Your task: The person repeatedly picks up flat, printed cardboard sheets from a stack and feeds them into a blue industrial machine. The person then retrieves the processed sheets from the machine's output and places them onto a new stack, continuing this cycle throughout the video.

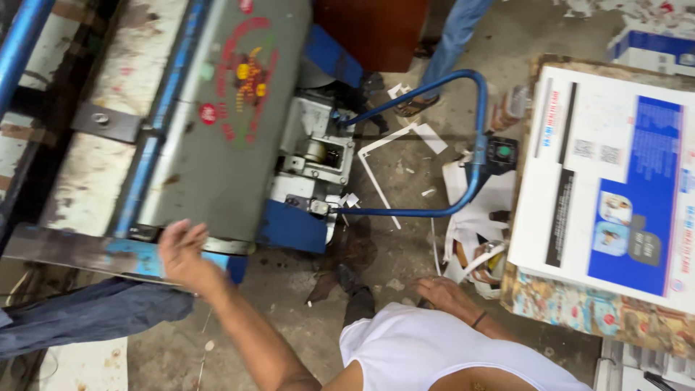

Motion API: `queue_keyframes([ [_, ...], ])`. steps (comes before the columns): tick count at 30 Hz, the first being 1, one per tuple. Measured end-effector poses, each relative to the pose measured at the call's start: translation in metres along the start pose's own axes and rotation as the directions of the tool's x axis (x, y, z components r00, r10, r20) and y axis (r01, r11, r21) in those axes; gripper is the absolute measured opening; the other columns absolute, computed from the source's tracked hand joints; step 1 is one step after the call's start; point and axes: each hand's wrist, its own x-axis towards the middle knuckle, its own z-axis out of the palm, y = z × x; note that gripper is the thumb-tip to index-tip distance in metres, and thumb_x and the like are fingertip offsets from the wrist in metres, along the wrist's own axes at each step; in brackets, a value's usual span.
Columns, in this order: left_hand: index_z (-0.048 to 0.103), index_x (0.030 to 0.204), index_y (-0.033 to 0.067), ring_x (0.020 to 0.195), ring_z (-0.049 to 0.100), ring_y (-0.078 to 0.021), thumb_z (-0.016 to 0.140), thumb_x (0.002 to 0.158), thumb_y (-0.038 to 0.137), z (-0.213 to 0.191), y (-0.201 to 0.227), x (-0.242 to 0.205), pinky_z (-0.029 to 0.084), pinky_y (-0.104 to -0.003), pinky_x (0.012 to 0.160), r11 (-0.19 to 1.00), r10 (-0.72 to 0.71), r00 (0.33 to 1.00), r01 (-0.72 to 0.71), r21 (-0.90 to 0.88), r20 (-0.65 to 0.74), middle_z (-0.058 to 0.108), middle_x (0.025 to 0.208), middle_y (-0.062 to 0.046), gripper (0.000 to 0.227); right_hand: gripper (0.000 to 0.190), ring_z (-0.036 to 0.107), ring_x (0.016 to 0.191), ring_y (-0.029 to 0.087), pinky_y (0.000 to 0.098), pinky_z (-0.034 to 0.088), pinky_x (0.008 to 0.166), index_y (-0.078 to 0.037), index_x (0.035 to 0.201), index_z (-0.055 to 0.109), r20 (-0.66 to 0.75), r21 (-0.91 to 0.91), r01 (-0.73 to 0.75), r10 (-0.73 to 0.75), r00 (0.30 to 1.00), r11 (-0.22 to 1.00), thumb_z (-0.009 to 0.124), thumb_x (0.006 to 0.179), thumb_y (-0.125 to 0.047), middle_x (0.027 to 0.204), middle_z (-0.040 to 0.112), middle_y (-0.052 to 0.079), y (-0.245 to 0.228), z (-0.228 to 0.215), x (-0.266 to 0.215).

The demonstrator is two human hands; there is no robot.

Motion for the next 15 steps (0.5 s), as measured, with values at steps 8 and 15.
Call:
queue_keyframes([
  [8, 0.073, 0.123, 0.0079, 0.115, 0.069, -0.0267, 0.048, 0.096, -0.001, 0.207, -0.108, -0.265, 0.051, -0.037, 0.102, 0.955, -0.188, 0.637, -0.059, 0.29, 0.748, 0.075, 0.122, -0.012, 0.038, 0.014, 0.063, 0.113, 0.032, 0.0418, 0.052, 0.103, -0.013, 0.107, 0.062, -0.616, -0.273, -0.693, 0.432, 0.659, 0.667, 0.058, 0.094, -0.009, 0.133, 0.07, 0.016, 0.13, -0.152, -0.218],
  [15, 0.026, 0.158, -0.0007, 0.116, 0.063, -0.0396, 0.068, 0.094, 0.025, 0.322, -0.094, -0.496, 0.051, -0.044, 0.1, 0.92, -0.386, 0.141, 0.136, 0.369, 0.912, 0.065, 0.127, -0.029, 0.082, 0.064, 0.02, 0.16, 0.045, 0.0677, 0.013, 0.133, 0.002, 0.147, 0.034, -0.686, -0.086, -0.961, 0.683, 0.25, 0.264, 0.046, 0.114, -0.052, 0.161, 0.027, 0.031, 0.123, -0.129, -0.26],
])
